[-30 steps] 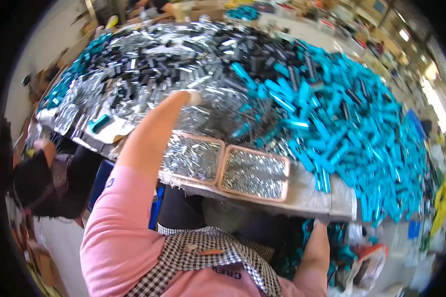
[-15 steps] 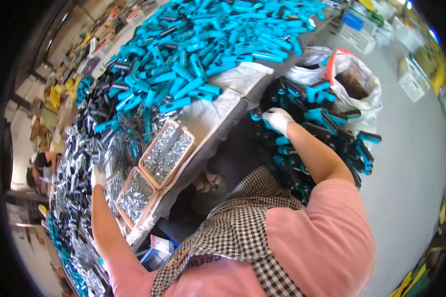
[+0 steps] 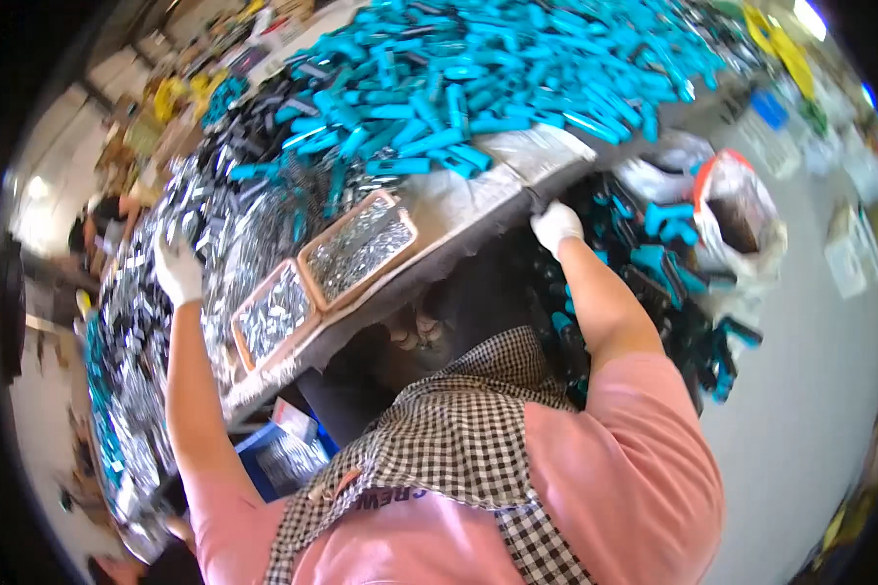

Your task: Assembling plastic handles and metal rods for tools at a factory workstation.

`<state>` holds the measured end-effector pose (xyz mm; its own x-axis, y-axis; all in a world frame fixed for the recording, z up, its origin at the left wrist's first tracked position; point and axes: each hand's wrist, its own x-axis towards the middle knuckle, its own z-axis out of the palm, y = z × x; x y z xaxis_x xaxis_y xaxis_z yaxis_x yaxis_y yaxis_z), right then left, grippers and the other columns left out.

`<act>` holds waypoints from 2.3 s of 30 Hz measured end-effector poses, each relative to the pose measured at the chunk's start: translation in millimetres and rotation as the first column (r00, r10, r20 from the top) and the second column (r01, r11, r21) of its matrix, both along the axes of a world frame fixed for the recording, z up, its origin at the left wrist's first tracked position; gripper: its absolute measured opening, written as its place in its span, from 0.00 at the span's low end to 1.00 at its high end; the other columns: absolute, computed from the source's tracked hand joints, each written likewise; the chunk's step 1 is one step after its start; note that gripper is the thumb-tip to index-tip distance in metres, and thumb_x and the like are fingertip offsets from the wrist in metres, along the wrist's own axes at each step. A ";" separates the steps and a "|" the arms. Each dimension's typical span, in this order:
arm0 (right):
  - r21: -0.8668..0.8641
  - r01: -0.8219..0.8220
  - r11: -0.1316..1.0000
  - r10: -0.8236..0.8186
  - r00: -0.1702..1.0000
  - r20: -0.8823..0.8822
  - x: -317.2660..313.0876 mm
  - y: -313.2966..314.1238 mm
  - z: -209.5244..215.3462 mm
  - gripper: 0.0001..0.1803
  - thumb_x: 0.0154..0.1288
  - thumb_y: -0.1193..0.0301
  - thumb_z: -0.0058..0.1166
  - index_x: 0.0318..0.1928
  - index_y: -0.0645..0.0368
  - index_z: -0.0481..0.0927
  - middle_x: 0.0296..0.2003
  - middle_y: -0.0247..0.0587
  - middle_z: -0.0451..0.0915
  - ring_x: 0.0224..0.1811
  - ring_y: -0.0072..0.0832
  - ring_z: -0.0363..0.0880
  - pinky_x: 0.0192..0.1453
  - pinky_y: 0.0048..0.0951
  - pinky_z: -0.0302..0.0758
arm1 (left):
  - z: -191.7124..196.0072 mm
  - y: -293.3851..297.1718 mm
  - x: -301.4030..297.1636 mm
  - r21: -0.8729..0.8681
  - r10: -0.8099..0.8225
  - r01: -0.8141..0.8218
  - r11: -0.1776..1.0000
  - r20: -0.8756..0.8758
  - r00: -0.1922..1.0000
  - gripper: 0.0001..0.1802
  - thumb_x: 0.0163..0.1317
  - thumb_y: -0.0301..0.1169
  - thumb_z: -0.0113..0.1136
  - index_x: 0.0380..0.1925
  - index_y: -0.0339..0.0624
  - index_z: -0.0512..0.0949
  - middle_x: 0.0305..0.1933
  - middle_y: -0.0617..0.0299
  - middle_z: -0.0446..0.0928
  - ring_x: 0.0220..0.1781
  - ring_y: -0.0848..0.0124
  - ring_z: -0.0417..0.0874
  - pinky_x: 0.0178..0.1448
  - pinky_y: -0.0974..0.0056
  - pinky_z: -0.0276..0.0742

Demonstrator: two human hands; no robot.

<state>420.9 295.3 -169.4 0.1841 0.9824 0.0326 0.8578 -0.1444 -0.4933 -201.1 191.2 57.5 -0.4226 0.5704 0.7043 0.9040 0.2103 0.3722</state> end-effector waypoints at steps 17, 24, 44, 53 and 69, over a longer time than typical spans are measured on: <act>-0.365 -0.629 0.686 0.722 0.650 0.235 -77.8 -116.7 170.2 0.31 0.65 0.55 0.56 0.62 0.63 0.76 0.51 0.63 0.82 0.60 0.49 0.79 0.65 0.43 0.75 | 1.2 -123.4 184.4 -0.283 -0.439 0.803 0.524 0.719 0.539 0.21 0.64 0.30 0.60 0.55 0.31 0.72 0.33 0.47 0.82 0.35 0.58 0.86 0.41 0.57 0.80; 0.419 -0.743 0.522 0.699 0.090 -0.710 -205.0 -155.0 155.7 0.25 0.71 0.64 0.57 0.62 0.67 0.72 0.53 0.43 0.81 0.57 0.28 0.78 0.60 0.29 0.73 | -33.1 -121.1 217.8 0.055 -0.282 0.934 0.352 0.958 0.050 0.14 0.67 0.28 0.58 0.49 0.32 0.73 0.24 0.58 0.79 0.21 0.72 0.80 0.28 0.65 0.75; -0.042 -0.947 0.318 0.847 0.304 -0.436 -240.1 -188.9 112.0 0.17 0.64 0.64 0.59 0.51 0.58 0.78 0.45 0.54 0.82 0.49 0.53 0.82 0.51 0.46 0.79 | -53.6 -153.2 213.0 -0.633 -0.765 0.666 0.396 0.174 0.620 0.11 0.55 0.40 0.63 0.25 0.45 0.85 0.35 0.53 0.78 0.34 0.56 0.84 0.34 0.54 0.82; 0.202 -0.933 0.298 0.766 0.107 -0.634 -227.0 -175.1 95.7 0.23 0.70 0.50 0.56 0.45 0.58 0.77 0.48 0.47 0.81 0.52 0.43 0.79 0.56 0.45 0.75 | -17.6 -106.0 182.8 -0.119 -0.809 0.800 0.588 -0.107 0.579 0.22 0.54 0.42 0.66 0.43 0.39 0.79 0.38 0.50 0.79 0.38 0.54 0.83 0.42 0.51 0.81; 0.014 -0.549 0.836 0.106 0.137 -0.985 -202.2 -151.7 142.8 0.13 0.63 0.88 0.43 0.46 0.62 0.68 0.43 0.48 0.77 0.36 0.31 0.84 0.39 0.37 0.87 | -31.9 11.4 -33.6 -0.568 0.230 -0.070 0.820 0.215 0.949 0.32 0.60 0.55 0.62 0.51 0.38 0.81 0.51 0.43 0.83 0.54 0.48 0.84 0.59 0.52 0.78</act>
